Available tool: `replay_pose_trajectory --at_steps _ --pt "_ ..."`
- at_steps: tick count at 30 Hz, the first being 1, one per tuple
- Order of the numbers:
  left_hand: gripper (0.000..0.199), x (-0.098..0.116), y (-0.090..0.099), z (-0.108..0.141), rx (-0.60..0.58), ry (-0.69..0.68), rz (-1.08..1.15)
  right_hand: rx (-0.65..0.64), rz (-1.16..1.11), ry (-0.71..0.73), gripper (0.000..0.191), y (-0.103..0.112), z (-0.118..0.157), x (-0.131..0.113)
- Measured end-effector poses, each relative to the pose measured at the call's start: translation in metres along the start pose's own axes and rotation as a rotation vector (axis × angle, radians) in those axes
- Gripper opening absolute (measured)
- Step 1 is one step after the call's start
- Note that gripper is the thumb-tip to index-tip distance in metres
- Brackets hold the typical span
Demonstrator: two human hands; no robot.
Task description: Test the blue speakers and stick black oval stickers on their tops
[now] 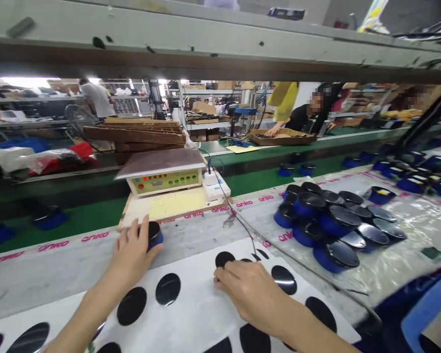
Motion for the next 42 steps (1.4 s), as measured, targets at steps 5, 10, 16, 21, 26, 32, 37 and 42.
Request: replay_pose_trajectory --at_steps 5,10,16,21,26,32,37,42 --pt "0.061 0.223 0.003 -0.011 -0.166 -0.613 0.5 -0.05 -0.063 0.048 0.012 -0.027 0.019 -0.008" --pt "0.088 0.381 -0.034 -0.026 -0.304 -0.662 0.708 0.106 -0.035 0.142 0.032 -0.029 0.032 -0.017" --pt "0.067 0.363 -0.035 -0.039 -0.446 -0.523 1.086 0.299 -0.334 0.045 0.047 0.027 0.05 -0.007" --pt "0.055 0.247 0.002 -0.001 -0.677 -0.407 1.351 0.55 -0.455 -0.198 0.024 0.086 0.064 0.023" --pt "0.049 0.151 0.01 0.049 -0.958 0.174 1.849 0.515 -0.401 -0.204 0.013 0.075 0.035 0.025" --pt "0.048 0.114 0.011 0.066 -0.828 0.337 1.935 0.422 -0.389 -0.108 0.014 0.051 -0.006 -0.004" --pt "0.045 0.1 0.008 0.064 -0.751 0.29 1.781 0.409 -0.318 -0.073 0.015 0.054 -0.013 -0.019" --pt "0.044 0.085 0.019 0.052 -0.481 0.071 1.353 0.403 -0.137 -0.101 0.025 0.052 -0.015 -0.028"
Point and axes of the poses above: each hand's wrist, its own z-axis away from the middle knuckle, its own y-axis out of the back of the hand, x = y × z, the point moved 8 cm from there along -z, towards the middle knuckle, and after that the axes turned 12 degrees about -z, right-handed, at the moved point
